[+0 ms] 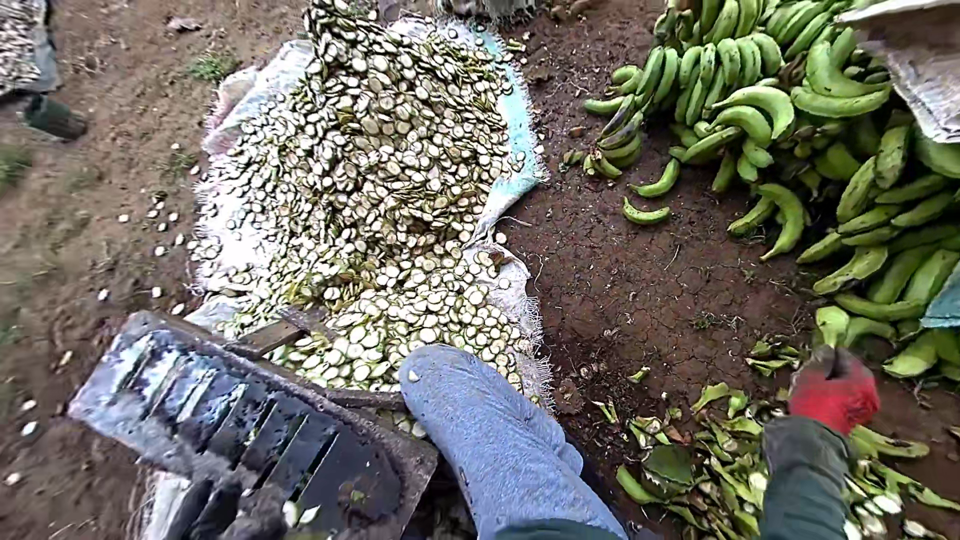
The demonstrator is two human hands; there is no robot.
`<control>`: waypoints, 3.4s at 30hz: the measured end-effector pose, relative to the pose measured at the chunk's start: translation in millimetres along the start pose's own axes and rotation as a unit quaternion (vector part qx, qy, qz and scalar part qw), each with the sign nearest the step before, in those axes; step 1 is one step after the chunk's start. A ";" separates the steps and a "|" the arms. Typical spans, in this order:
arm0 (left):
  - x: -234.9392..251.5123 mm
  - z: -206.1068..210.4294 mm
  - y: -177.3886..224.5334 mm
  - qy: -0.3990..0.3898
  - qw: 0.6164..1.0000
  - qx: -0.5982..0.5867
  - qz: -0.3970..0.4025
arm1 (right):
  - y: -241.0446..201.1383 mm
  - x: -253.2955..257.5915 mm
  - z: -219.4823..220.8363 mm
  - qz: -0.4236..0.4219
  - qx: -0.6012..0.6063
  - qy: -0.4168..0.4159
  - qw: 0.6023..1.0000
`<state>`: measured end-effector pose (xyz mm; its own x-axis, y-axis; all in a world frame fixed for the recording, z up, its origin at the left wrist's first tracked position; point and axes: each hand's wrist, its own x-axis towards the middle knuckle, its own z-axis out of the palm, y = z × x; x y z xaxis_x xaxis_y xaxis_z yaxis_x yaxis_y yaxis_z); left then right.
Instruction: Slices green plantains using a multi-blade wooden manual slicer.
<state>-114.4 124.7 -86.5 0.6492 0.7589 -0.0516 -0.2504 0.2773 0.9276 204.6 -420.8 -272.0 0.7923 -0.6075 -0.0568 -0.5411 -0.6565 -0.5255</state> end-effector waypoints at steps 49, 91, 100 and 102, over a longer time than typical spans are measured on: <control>43.4 -36.4 -49.6 0.083 0.789 0.605 -0.071 | -327.1 -515.7 95.6 -0.391 0.374 -0.621 0.567; 18.9 -48.3 -43.9 -0.090 0.788 0.589 -0.157 | -315.7 -512.2 93.3 -0.393 0.333 -0.598 0.614; -83.4 -226.3 -74.6 0.427 0.798 0.386 0.180 | -309.5 -489.8 106.2 -0.560 0.386 -0.481 0.553; -94.4 -239.1 -78.2 0.472 0.802 0.318 0.182 | -376.0 -529.5 139.2 -0.581 0.398 -0.448 0.551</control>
<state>-327.8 172.3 -242.6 -0.2919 0.9124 0.2870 0.3125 -0.1926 0.9302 27.8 209.9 -162.5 0.4879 0.7141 0.5019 0.4906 0.2513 -0.8344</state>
